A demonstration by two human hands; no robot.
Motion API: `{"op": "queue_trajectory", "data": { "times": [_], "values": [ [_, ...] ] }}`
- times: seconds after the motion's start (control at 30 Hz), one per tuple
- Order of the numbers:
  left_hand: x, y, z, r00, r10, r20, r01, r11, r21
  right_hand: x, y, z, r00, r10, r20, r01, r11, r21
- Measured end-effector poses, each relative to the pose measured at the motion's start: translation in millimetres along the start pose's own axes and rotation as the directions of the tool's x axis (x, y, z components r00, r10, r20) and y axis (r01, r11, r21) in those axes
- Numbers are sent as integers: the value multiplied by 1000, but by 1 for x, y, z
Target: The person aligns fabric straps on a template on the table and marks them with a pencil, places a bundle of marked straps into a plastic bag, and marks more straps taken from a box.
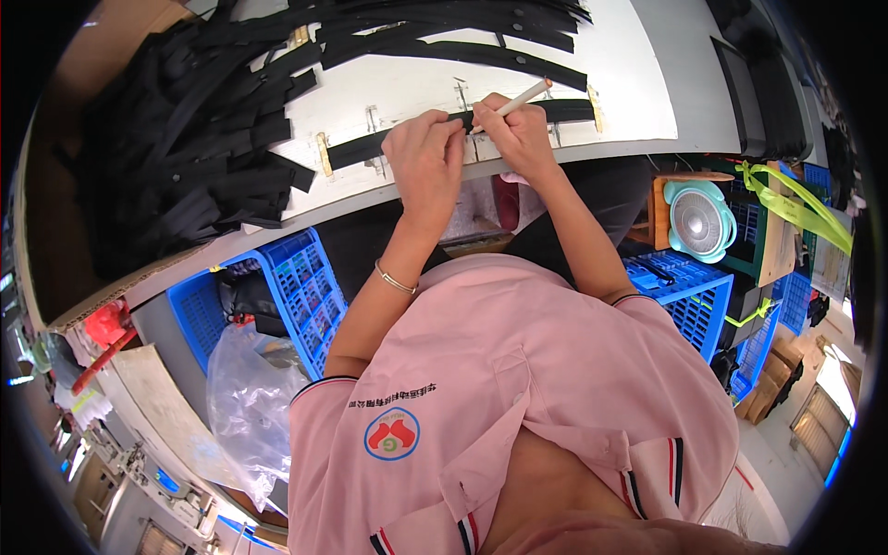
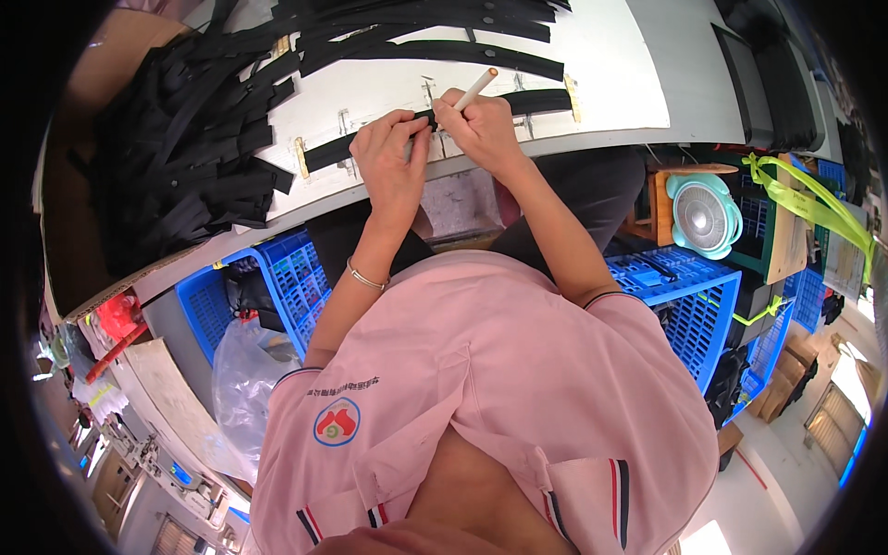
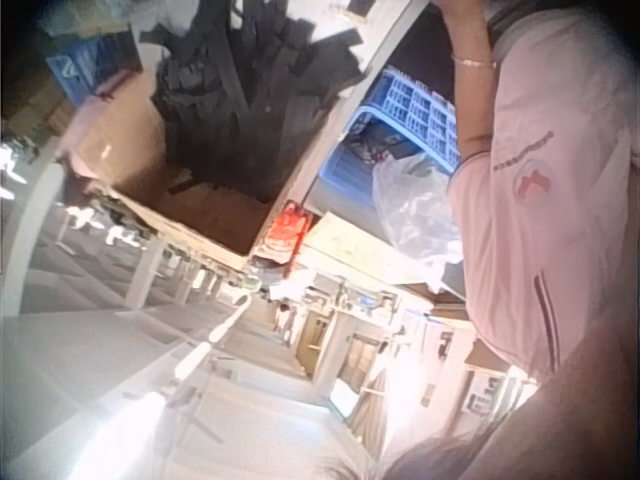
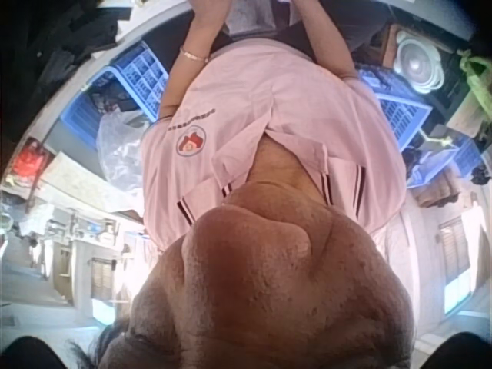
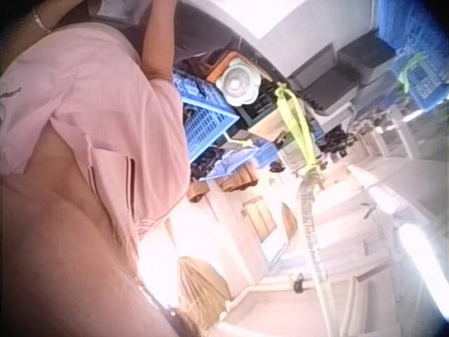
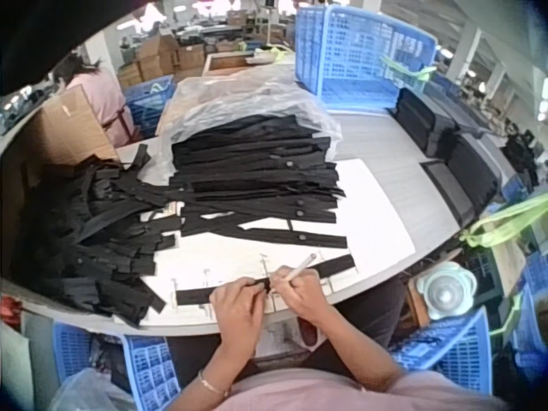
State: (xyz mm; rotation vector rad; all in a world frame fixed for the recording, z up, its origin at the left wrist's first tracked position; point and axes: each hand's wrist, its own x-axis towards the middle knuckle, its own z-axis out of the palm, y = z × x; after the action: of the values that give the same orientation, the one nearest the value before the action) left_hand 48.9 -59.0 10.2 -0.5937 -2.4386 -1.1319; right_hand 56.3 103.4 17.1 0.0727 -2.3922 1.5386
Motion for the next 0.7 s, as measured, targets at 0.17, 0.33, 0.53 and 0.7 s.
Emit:
{"op": "queue_trajectory", "data": {
  "times": [0.17, 0.33, 0.53, 0.7],
  "values": [
    [2, 1, 1, 1000, 1, 20, -2, 1000, 21, 1, 7, -3, 1000, -24, 2, 24, 999, -20],
    [1, 2, 0, 999, 13, 30, -13, 1000, 27, -4, -10, -31, 985, 164, -56, -138, 938, 318],
    [2, 8, -1, 999, 2, 36, -3, 999, 32, -1, 21, -91, 950, 189, -247, -126, 960, 249],
    [6, 18, 9, 998, 7, 61, -9, 1000, 20, -6, 39, -94, 961, 168, -217, -132, 976, 172]
  ]
}}
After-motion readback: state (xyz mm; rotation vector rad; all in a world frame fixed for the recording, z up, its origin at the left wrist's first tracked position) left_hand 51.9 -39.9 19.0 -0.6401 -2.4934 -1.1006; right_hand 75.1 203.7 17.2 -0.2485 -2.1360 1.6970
